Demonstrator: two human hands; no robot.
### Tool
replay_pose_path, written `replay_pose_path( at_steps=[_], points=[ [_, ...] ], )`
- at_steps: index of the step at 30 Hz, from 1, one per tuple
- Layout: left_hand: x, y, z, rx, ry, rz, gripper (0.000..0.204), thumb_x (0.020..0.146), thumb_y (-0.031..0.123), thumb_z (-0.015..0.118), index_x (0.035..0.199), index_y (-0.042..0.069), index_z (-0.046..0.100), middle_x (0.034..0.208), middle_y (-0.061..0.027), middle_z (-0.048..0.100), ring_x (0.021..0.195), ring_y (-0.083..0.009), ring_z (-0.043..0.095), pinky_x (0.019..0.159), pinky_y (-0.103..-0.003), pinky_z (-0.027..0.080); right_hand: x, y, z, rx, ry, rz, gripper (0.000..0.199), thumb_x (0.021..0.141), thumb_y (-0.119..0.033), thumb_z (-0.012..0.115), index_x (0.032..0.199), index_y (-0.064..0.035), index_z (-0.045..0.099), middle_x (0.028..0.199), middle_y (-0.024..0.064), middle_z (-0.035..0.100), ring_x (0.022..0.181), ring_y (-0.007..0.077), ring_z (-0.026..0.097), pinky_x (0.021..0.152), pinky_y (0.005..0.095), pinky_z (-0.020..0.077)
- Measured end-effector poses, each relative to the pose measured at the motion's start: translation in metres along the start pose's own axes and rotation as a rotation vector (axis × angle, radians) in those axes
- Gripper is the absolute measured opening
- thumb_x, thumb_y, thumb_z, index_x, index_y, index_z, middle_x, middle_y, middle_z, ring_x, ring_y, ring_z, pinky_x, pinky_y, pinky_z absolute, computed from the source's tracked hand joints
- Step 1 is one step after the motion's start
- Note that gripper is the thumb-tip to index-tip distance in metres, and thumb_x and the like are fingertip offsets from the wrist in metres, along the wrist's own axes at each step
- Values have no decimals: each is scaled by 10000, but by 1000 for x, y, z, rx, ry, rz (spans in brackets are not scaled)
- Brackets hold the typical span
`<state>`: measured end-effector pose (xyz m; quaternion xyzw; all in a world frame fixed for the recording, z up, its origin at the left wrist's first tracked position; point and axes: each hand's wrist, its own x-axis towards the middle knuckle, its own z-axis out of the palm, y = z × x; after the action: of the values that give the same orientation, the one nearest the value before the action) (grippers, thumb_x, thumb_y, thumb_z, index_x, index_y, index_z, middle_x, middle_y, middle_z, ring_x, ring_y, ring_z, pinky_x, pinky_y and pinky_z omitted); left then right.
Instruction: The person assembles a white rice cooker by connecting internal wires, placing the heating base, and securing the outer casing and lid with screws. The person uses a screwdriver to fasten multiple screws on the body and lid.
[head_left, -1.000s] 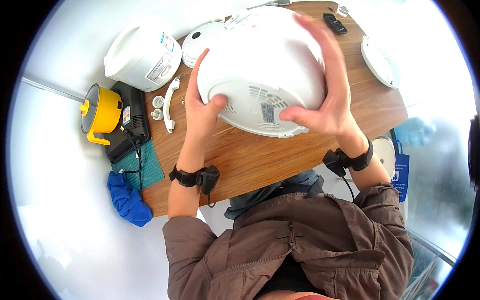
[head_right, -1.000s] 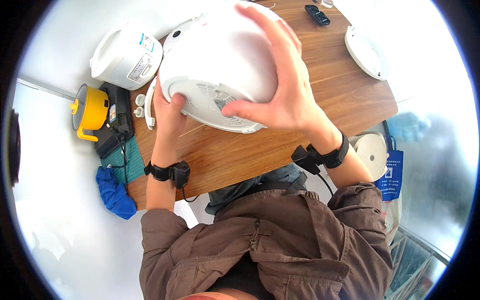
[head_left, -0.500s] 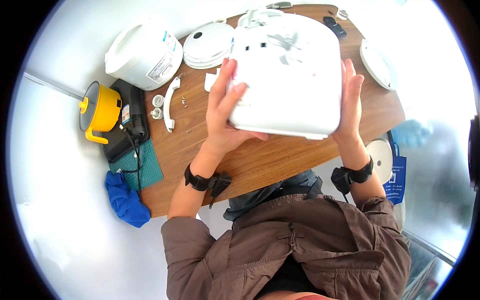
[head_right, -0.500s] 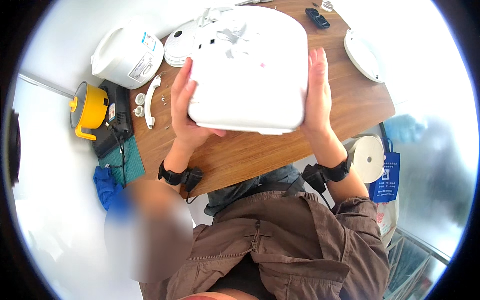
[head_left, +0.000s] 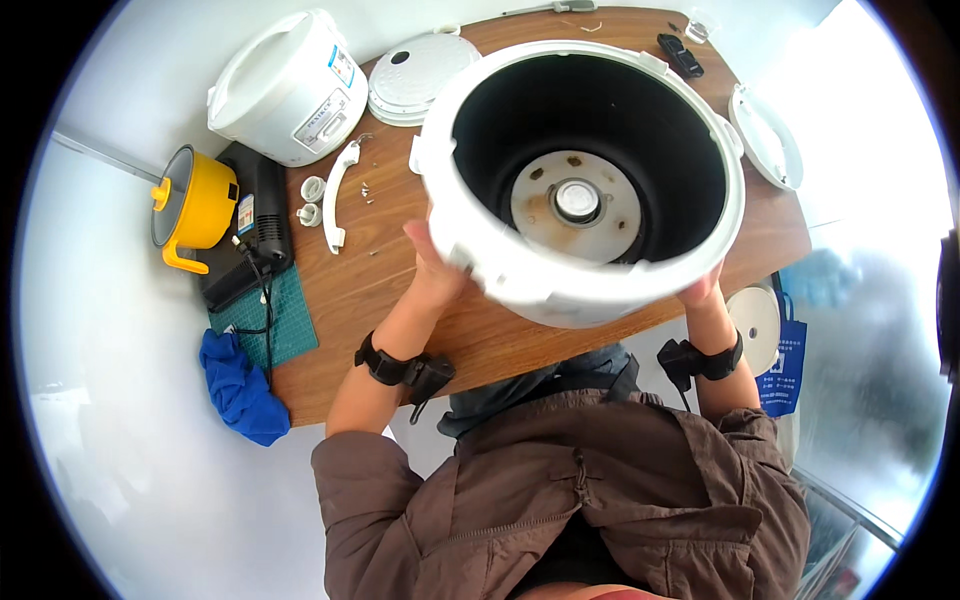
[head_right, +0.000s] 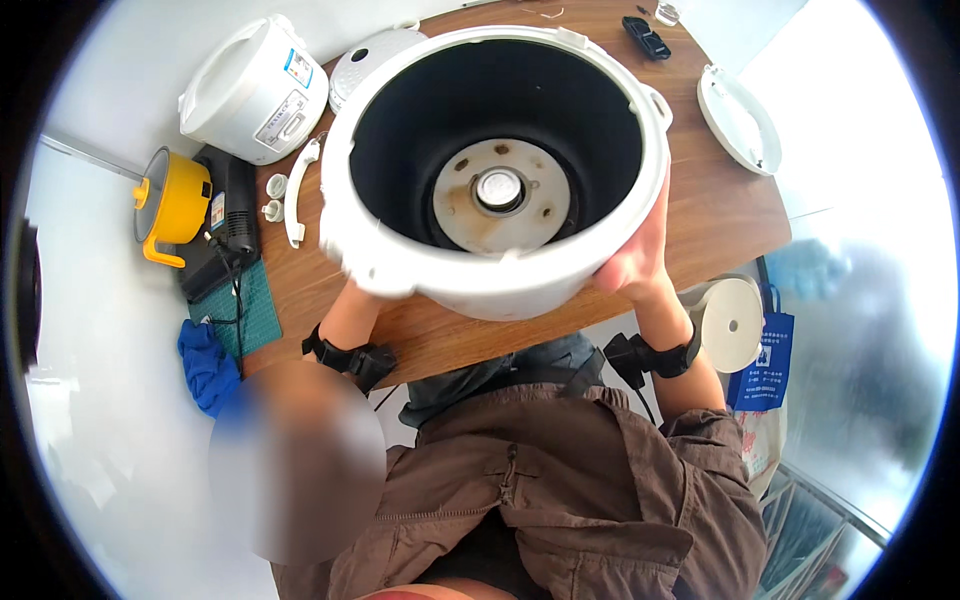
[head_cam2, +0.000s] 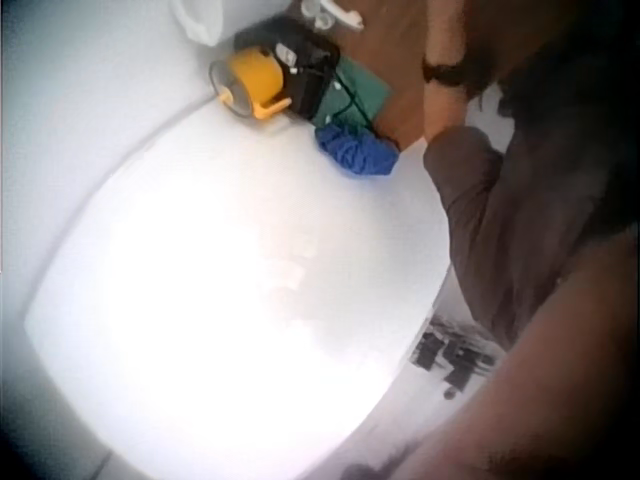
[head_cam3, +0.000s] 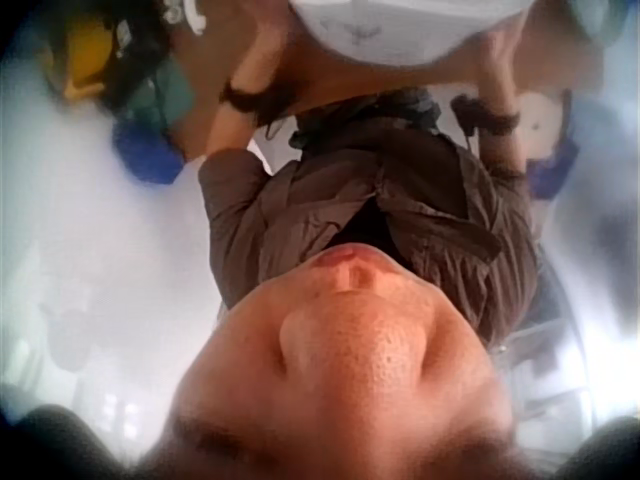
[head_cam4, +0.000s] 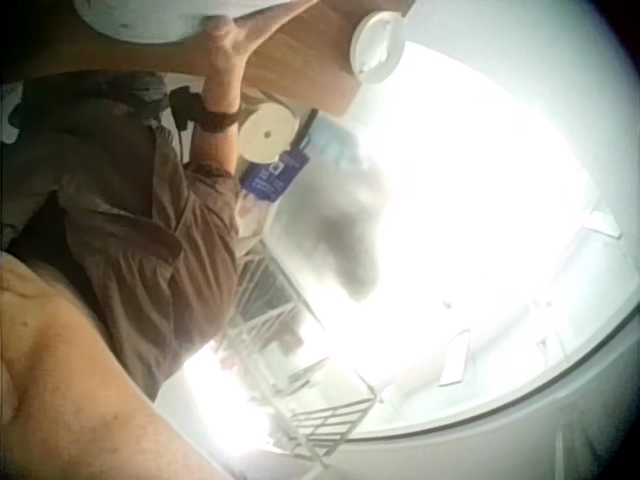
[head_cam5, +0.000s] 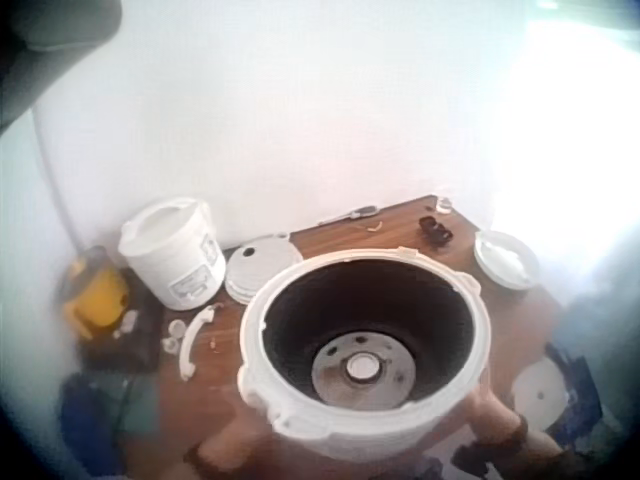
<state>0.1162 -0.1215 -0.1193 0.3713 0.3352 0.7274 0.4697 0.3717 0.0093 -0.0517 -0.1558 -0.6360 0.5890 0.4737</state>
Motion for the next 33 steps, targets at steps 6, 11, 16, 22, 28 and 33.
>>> replay_pose_path(
  at_steps=[6,11,16,22,28,33],
  points=[
    [-8,-23,-36,-607,143,-246,859,991,739,330,1547,89,407,1461,-150,570,1266,-298,613,1056,-416,548,-31,65,-44,-509,-258,-251,1621,457,-836,851,1620,-3,87,1627,231,223,1502,369,287,1228,502,268],
    [-1,-34,-42,-615,145,-232,830,1012,713,304,1542,82,411,1454,-151,573,1256,-290,620,1040,-403,558,-50,78,-51,-522,-236,-10,1641,441,-838,851,1623,-6,73,1632,242,189,1513,390,261,1226,508,267],
    [1,-36,-45,-604,167,-244,814,1029,690,272,1542,72,404,1452,-148,574,1263,-277,615,1058,-391,542,-36,44,-9,-297,-152,167,1726,437,-786,895,1609,-44,-131,1656,219,147,1515,352,276,1228,485,285],
    [3,-35,-45,-570,170,-238,795,1048,662,234,1543,60,397,1450,-145,575,1272,-261,608,1080,-376,522,-37,48,-3,-239,-112,115,1736,430,-792,880,1614,-55,-154,1670,203,147,1516,331,282,1240,484,280],
    [6,-44,-47,-441,194,-182,778,1068,634,196,1543,48,389,1448,-142,576,1281,-245,601,1101,-360,503,-22,54,-17,-253,-87,87,1507,542,-769,823,1614,-27,67,1617,179,293,1465,294,366,1204,454,329],
    [6,-19,-14,251,192,-32,743,1090,597,158,1609,76,262,1566,-135,426,1432,-248,430,1215,-392,331,-14,92,-86,-585,-128,-89,879,830,-308,841,1506,30,393,1455,176,548,1299,267,567,1094,398,465]
  ],
)
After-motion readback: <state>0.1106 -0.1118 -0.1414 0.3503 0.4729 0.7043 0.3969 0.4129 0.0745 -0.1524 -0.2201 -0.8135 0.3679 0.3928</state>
